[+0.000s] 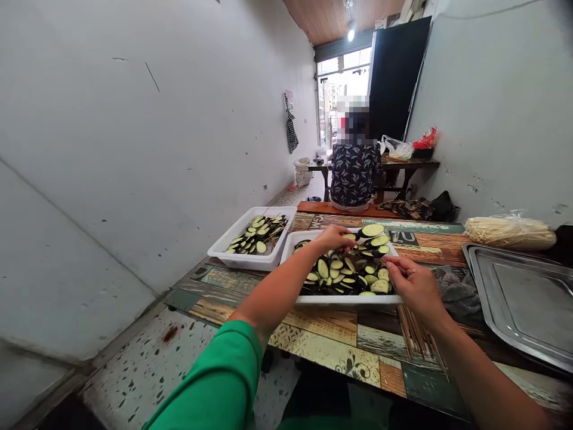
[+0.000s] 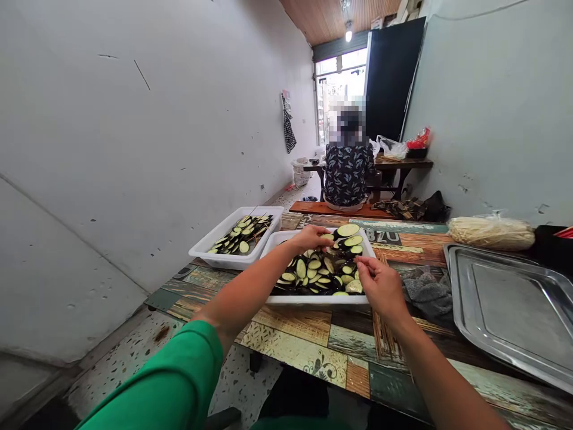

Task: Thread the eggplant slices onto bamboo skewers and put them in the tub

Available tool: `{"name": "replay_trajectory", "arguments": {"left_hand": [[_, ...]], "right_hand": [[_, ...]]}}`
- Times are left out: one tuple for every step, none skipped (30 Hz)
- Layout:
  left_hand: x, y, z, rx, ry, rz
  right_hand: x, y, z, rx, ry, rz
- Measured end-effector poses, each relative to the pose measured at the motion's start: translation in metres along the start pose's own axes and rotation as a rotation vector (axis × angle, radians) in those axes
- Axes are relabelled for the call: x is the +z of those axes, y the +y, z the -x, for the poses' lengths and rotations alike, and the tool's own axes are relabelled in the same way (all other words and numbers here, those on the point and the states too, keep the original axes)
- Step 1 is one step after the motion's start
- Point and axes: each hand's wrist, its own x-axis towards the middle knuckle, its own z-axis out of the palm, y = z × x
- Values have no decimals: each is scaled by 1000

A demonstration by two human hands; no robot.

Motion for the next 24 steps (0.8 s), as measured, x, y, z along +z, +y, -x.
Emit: {"name": "replay_trajectory", "arguments": {"left_hand": [[-1,1,0,-39,-34,164],[-2,3,0,-75,-66,309],[-3,5,0,-108,-91,429],[-4,6,1,-133,-105,522],[-6,8,1,-144,-100,591],[-7,9,1,-145,-81,638],[-9,11,2,-142,-53,670],[-11,12,2,-139,-20,693],[-12,13,1,-140,9,711],[-14,13,1,-151,30,730],[-15,13,1,-167,44,750],[-15,14,0,-184,58,772],[-15,14,0,-198,70,794],[-15,14,-1,-210,85,815],[-14,14,-1,-221,101,834],[-13,14,-2,-230,118,852],[-11,14,-2,-239,129,868],[-10,14,-3,-246,133,880],[-9,14,-3,-243,131,887],[-9,13,-3,-227,128,886],[-9,13,-4,-198,126,876],[-9,12,-4,-162,129,857],[-10,12,-4,-127,138,830],[-11,11,-5,-101,155,799]], "right_hand": [[0,0,0,-6,-9,8],[0,1,0,-10,-16,14],[0,1,0,-10,-21,18],[0,2,0,-9,-24,19],[0,2,0,-10,-27,20],[0,2,0,-13,-30,22],[0,2,-1,-19,-36,27],[0,2,-1,-27,-42,34],[0,2,-1,-36,-50,43],[-1,2,-1,-44,-57,54],[-1,1,-1,-50,-64,65],[-1,0,-1,-54,-72,75],[-1,0,-2,-57,-80,84],[-1,-1,-2,-60,-86,90],[-1,-1,-2,-64,-90,92],[-1,-2,-2,-69,-91,90],[-1,-2,-2,-75,-91,87],[-1,-3,-2,-82,-89,84],[-1,-3,-2,-88,-86,82],[0,-3,-2,-91,-82,82],[0,-2,-2,-88,-74,81],[0,-2,-2,-81,-64,77],[0,-1,-2,-69,-54,70],[0,0,-2,-55,-47,60]]}}
